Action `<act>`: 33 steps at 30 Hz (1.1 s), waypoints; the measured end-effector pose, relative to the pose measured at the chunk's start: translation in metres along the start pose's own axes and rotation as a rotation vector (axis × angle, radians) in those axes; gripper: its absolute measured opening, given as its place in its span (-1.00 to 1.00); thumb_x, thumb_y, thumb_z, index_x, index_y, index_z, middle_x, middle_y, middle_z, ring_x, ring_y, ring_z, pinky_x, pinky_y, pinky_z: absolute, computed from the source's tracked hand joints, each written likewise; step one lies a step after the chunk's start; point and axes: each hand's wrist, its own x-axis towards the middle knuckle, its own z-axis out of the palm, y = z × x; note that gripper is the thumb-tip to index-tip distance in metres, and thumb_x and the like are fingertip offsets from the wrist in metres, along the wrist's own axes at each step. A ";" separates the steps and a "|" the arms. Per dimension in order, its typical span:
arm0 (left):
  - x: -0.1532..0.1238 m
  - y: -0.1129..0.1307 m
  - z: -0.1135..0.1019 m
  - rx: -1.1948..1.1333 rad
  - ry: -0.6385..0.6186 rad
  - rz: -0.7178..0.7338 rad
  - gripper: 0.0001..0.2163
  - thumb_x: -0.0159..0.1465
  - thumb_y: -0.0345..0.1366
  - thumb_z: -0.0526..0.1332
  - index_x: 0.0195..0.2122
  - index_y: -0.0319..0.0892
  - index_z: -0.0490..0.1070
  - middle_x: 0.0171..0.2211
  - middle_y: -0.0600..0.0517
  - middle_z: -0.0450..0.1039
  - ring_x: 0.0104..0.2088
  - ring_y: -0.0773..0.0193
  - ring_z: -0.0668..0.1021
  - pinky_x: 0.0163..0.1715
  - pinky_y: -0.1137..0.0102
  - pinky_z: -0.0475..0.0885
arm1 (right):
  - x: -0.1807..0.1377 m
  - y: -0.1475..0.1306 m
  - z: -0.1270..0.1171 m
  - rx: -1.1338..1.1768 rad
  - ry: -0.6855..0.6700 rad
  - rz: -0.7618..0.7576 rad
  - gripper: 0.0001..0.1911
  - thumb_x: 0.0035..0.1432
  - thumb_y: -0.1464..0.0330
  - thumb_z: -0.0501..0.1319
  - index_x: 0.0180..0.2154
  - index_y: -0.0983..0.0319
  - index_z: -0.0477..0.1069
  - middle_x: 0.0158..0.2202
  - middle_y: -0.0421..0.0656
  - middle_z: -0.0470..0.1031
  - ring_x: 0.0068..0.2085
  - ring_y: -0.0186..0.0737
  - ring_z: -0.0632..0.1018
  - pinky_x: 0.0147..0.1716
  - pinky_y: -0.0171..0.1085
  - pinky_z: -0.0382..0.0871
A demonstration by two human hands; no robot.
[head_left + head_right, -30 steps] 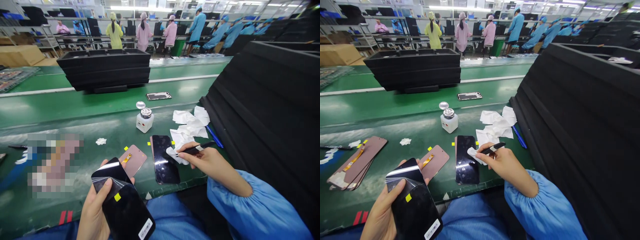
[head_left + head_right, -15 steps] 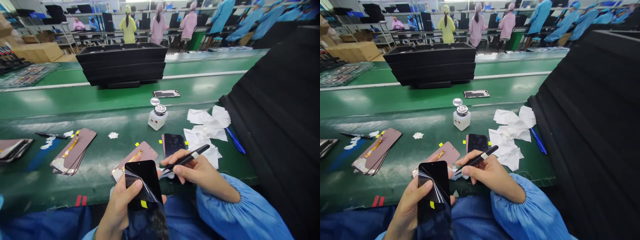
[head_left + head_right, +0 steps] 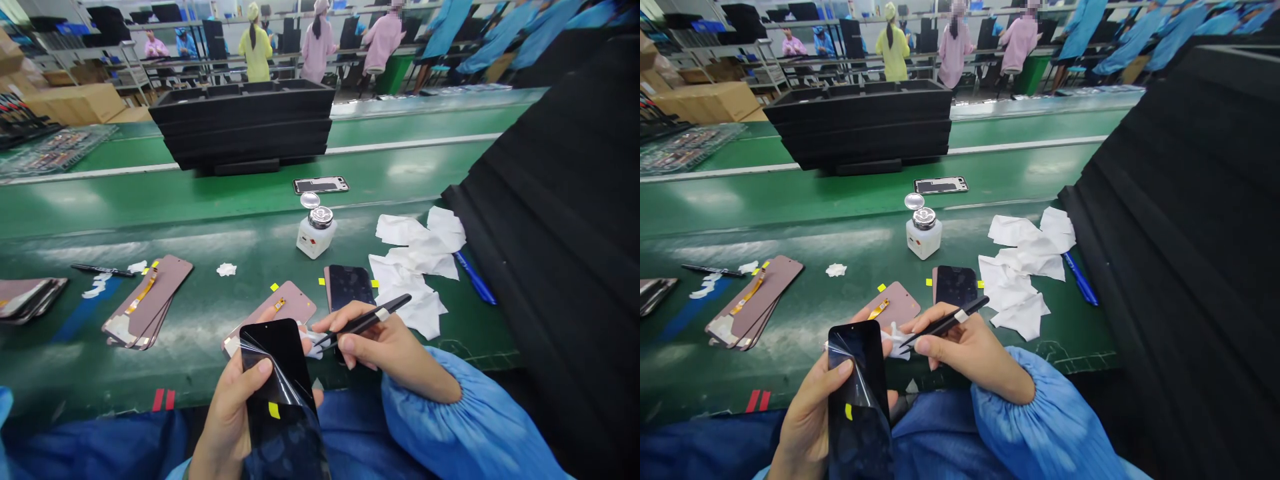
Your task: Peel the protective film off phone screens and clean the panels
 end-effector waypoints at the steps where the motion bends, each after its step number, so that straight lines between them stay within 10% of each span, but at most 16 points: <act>1: 0.000 0.001 -0.001 -0.016 -0.010 -0.003 -0.22 0.30 -0.56 0.05 0.36 0.09 -0.43 -0.13 -0.09 0.59 -0.25 0.14 0.66 -0.18 0.08 0.57 | 0.000 0.000 -0.001 -0.004 0.021 0.000 -0.82 0.02 0.28 0.39 -0.36 0.22 0.48 -0.22 -0.08 0.62 -0.60 -0.45 0.46 -0.72 -0.45 0.19; 10: 0.003 0.010 -0.026 -0.178 -0.349 0.067 -0.38 0.35 -0.62 -0.25 0.37 0.02 -0.27 0.07 -0.19 0.47 0.09 0.17 0.49 -0.05 0.05 0.48 | 0.000 0.018 -0.009 -0.092 0.199 -0.086 -0.86 0.03 0.28 0.38 -0.40 0.20 0.49 -0.33 -0.11 0.64 -0.69 -0.49 0.34 -0.69 -0.41 0.31; 15: 0.007 0.012 -0.032 -0.292 -0.490 0.043 -0.43 0.38 -0.55 -0.27 0.37 -0.01 -0.35 0.16 -0.21 0.37 0.16 0.25 0.41 -0.05 0.19 0.45 | -0.002 0.022 0.001 -0.193 0.180 -0.250 -0.93 0.02 0.41 0.38 -0.38 0.15 0.53 -0.30 -0.14 0.65 -0.31 -0.24 0.64 -0.43 -0.36 0.55; 27: 0.001 0.012 -0.040 -0.089 -0.261 -0.004 -0.43 0.36 -0.56 -0.11 0.33 0.11 -0.04 0.05 -0.05 0.49 0.07 0.21 0.49 -0.13 0.31 0.54 | 0.003 0.021 0.015 -0.122 0.171 -0.471 -0.87 0.06 0.41 0.38 -0.31 0.08 0.54 -0.15 -0.13 0.63 -0.13 -0.07 0.63 -0.20 -0.14 0.58; 33: -0.013 0.012 -0.004 0.070 0.077 0.168 -0.41 0.33 -0.51 0.03 0.27 0.30 0.05 0.28 0.06 0.20 0.09 -0.03 0.48 -0.13 0.03 0.55 | -0.004 -0.008 0.014 -0.685 0.205 -0.742 -0.72 0.08 0.54 0.32 -0.20 0.08 0.51 -0.15 -0.15 0.63 -0.21 -0.16 0.60 -0.22 -0.17 0.50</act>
